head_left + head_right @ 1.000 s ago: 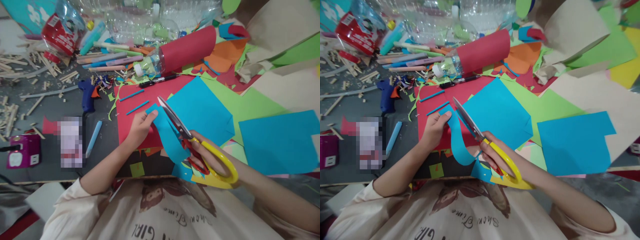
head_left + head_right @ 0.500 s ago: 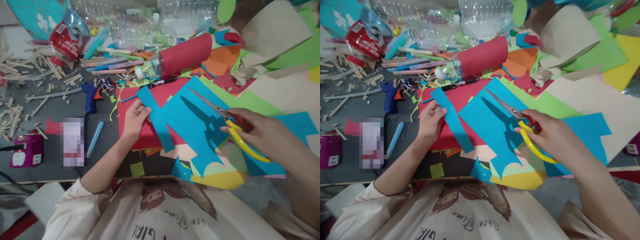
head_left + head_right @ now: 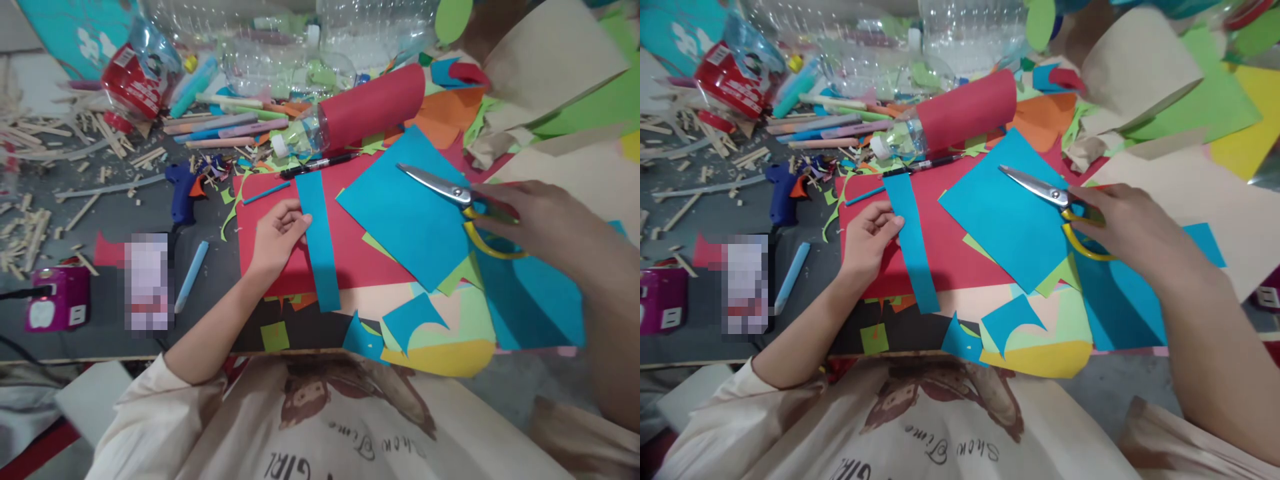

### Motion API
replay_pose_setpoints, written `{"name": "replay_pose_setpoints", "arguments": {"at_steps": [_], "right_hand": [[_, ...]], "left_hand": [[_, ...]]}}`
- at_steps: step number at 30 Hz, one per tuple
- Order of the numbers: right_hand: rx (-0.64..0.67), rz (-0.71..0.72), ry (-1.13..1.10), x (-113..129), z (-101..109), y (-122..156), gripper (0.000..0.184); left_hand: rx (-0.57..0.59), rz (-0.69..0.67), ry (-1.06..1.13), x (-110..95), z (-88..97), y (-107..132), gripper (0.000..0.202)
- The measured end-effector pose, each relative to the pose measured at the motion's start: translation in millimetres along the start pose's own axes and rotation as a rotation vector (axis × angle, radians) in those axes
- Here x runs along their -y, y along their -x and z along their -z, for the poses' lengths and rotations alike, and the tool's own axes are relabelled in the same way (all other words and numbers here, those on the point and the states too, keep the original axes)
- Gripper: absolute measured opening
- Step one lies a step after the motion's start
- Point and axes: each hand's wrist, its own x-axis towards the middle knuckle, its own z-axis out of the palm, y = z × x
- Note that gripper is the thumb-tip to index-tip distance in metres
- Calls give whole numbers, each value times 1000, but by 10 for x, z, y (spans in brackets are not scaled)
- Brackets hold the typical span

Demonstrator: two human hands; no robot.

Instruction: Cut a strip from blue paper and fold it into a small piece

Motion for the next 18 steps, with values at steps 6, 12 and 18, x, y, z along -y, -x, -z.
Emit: {"name": "replay_pose_setpoints", "arguments": {"at_steps": [6, 12, 18], "right_hand": [[-155, -144, -326, 597, 254, -77, 34], [398, 72, -1323, 1447, 129, -225, 34], [276, 28, -1690, 1703, -109, -391, 38]], "left_hand": [[53, -18, -16, 24, 1, -4, 38], [99, -25, -47, 6, -75, -15, 42], [199, -62, -122, -22, -115, 46, 41]]}}
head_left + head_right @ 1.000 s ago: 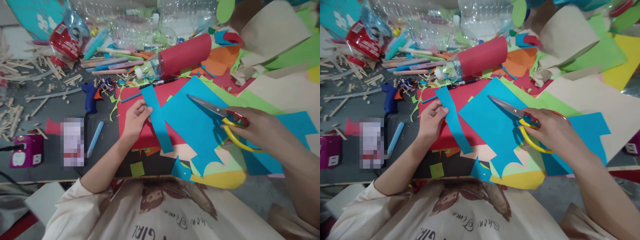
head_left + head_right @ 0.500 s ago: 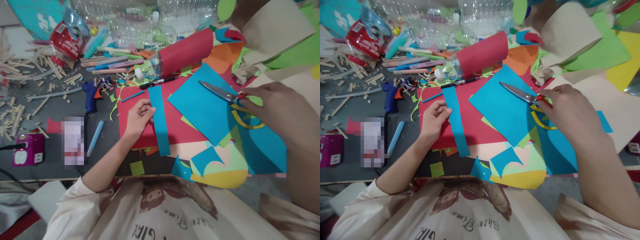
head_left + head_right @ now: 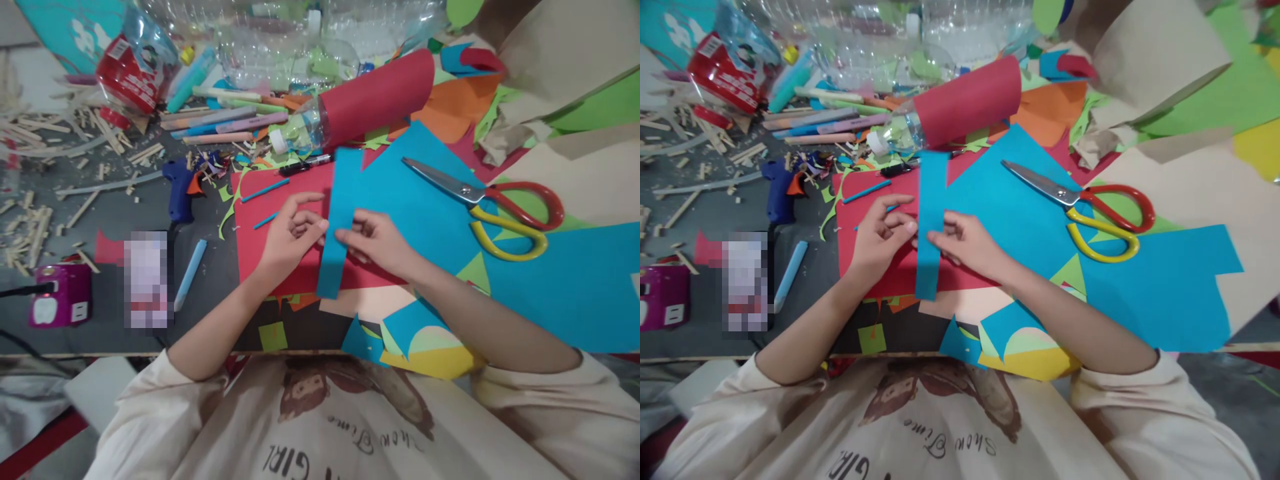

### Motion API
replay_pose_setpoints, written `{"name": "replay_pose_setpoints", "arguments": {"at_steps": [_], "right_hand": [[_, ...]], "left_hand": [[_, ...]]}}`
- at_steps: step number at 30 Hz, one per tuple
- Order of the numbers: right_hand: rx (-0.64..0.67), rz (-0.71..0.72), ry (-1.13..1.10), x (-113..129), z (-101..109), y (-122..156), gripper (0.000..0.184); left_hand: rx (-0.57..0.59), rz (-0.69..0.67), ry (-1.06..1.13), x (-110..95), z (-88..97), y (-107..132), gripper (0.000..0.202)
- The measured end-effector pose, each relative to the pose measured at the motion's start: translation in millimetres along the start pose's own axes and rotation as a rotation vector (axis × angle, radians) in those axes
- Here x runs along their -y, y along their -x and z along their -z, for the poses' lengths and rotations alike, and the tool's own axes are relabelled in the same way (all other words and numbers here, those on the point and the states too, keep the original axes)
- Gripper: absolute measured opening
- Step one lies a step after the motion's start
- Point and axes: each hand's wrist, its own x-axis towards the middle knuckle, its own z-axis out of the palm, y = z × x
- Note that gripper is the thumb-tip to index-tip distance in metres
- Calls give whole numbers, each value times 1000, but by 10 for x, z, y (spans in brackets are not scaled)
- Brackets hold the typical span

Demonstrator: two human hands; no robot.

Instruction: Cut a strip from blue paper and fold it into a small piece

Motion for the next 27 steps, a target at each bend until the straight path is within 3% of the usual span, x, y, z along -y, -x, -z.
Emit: {"name": "replay_pose_setpoints", "arguments": {"at_steps": [3, 5, 7, 11, 14, 20, 24, 27], "right_hand": [[-324, 91, -182, -88, 97, -79, 41], [-450, 130, -259, -123, 150, -101, 43], [-435, 122, -292, -141, 174, -93, 43], [-229, 72, -253, -154, 171, -24, 41], [-145, 40, -161, -155, 173, 19, 37], [-168, -8, -135, -171, 208, 14, 43], [-174, -20, -60, -169, 214, 17, 48], [-209, -128, 18, -137, 197, 35, 50]], "left_hand": [[37, -14, -99, -12, -8, 51, 42], [2, -22, -138, -17, -7, 69, 36], [-42, -21, -147, -21, 2, 69, 28], [-26, 10, -160, -40, 27, 47, 19], [-45, 6, -174, -60, 42, 45, 19], [-191, -53, -179, -37, 142, 52, 24], [-186, -107, -180, 5, 231, 35, 28], [-174, -111, -28, -7, 242, 21, 47]]}}
